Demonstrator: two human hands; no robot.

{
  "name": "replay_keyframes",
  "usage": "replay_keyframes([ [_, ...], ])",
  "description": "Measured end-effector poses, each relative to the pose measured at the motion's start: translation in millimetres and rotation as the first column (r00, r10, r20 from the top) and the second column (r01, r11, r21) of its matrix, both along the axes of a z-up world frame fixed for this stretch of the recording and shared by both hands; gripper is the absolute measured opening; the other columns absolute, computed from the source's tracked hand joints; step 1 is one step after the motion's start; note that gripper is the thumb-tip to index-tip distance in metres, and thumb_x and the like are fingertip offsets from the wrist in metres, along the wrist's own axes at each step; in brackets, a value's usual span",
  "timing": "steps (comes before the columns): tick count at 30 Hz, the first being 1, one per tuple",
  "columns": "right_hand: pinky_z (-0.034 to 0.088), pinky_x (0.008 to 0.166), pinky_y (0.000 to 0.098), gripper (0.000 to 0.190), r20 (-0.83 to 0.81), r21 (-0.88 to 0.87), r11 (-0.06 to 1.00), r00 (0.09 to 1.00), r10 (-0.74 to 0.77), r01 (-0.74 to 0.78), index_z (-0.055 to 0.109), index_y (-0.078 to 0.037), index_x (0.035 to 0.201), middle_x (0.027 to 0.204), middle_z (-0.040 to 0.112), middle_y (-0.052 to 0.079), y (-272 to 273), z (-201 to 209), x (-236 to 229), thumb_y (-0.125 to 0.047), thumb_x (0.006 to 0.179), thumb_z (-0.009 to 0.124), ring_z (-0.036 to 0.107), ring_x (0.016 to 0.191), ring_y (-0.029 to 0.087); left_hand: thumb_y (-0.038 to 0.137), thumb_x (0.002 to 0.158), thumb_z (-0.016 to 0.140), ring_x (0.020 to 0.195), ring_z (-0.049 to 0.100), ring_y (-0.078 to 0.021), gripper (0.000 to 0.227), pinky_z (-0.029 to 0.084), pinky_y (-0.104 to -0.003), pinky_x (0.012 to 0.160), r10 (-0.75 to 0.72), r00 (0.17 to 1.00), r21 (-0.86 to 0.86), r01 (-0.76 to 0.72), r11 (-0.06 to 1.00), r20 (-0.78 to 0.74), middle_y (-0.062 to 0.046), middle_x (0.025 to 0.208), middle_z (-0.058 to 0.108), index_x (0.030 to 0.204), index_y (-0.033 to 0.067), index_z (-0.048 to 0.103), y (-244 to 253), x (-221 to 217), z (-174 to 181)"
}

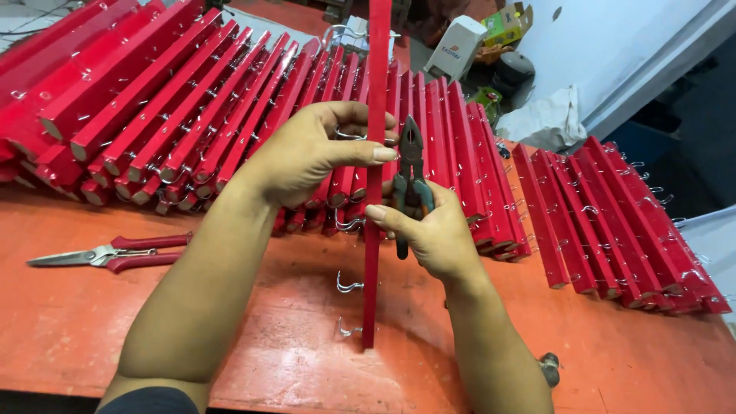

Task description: Assembling red coat racks by attaching metal hooks to bars using pliers

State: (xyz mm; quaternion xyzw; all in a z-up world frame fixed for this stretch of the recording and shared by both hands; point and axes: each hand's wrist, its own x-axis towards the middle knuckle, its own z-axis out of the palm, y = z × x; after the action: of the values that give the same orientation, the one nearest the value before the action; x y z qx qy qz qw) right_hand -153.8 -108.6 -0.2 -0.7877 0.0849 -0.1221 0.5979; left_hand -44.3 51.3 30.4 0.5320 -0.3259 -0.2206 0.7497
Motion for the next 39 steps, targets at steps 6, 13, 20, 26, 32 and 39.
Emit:
replay_keyframes([
  [6,0.062,0.058,0.0330,0.044,0.065,0.198,0.979,0.997,0.040,-0.052,0.069,0.006,0.106,0.078,0.071,0.016,-12,-37,17,-0.010,0.071,0.091,0.068,0.063,0.019,0.007,0.066,0.090,0.087,0.073,-0.0199,0.051,0.063,-0.031,0.075,0.005,0.998,-0.032,-0.007,0.999,-0.065,-0.013,0.097,0.074,0.111,-0.0001,0.069,-12,12,-22],
  [13,0.063,0.060,0.0335,0.044,0.040,0.191,0.981,0.999,0.035,-0.042,0.069,0.007,0.106,0.076,0.070,0.016,-26,-53,23,-0.011,0.072,0.091,0.069,0.064,0.020,0.009,0.066,0.090,0.089,0.071,-0.0187,0.051,0.061,-0.033,0.079,0.017,0.989,0.009,-0.016,1.000,-0.144,-0.012,0.099,0.073,0.111,0.0019,0.068,-19,16,-34],
  [20,0.062,0.056,0.0320,0.041,0.042,0.255,0.965,0.997,0.061,-0.070,0.069,0.006,0.100,0.070,0.066,0.012,-24,-50,27,-0.010,0.070,0.091,0.069,0.062,0.019,0.010,0.067,0.089,0.090,0.072,-0.0201,0.047,0.060,-0.033,0.080,0.018,0.979,0.025,-0.013,1.000,-0.205,-0.011,0.098,0.073,0.109,0.0041,0.069,-21,21,-39],
  [26,0.062,0.056,0.0343,0.038,0.036,0.305,0.947,0.995,0.096,-0.102,0.069,0.005,0.097,0.069,0.066,0.012,-24,-57,32,-0.010,0.071,0.091,0.068,0.061,0.020,0.009,0.067,0.089,0.089,0.072,-0.0211,0.050,0.061,-0.034,0.079,0.004,0.973,0.016,-0.001,1.000,-0.231,-0.011,0.098,0.072,0.112,0.0040,0.067,-25,29,-52],
  [32,0.054,0.036,0.0317,0.031,0.018,0.316,0.928,0.979,0.202,-0.197,0.067,0.004,0.090,0.064,0.064,0.016,-27,-82,37,-0.011,0.074,0.089,0.067,0.056,0.024,0.002,0.068,0.087,0.077,0.069,-0.0220,0.052,0.055,-0.028,0.065,0.037,0.956,0.011,-0.036,0.999,-0.290,-0.011,0.087,0.066,0.114,0.0033,0.065,-16,16,-63],
  [39,0.054,0.034,0.0311,0.030,-0.056,0.332,0.909,0.956,0.288,-0.254,0.066,0.004,0.085,0.064,0.066,0.016,-4,-86,17,-0.010,0.072,0.090,0.067,0.054,0.023,-0.001,0.069,0.083,0.075,0.069,-0.0247,0.054,0.051,-0.031,0.065,0.060,0.912,0.045,-0.046,0.998,-0.405,-0.015,0.087,0.066,0.117,0.0037,0.061,7,3,-84],
])
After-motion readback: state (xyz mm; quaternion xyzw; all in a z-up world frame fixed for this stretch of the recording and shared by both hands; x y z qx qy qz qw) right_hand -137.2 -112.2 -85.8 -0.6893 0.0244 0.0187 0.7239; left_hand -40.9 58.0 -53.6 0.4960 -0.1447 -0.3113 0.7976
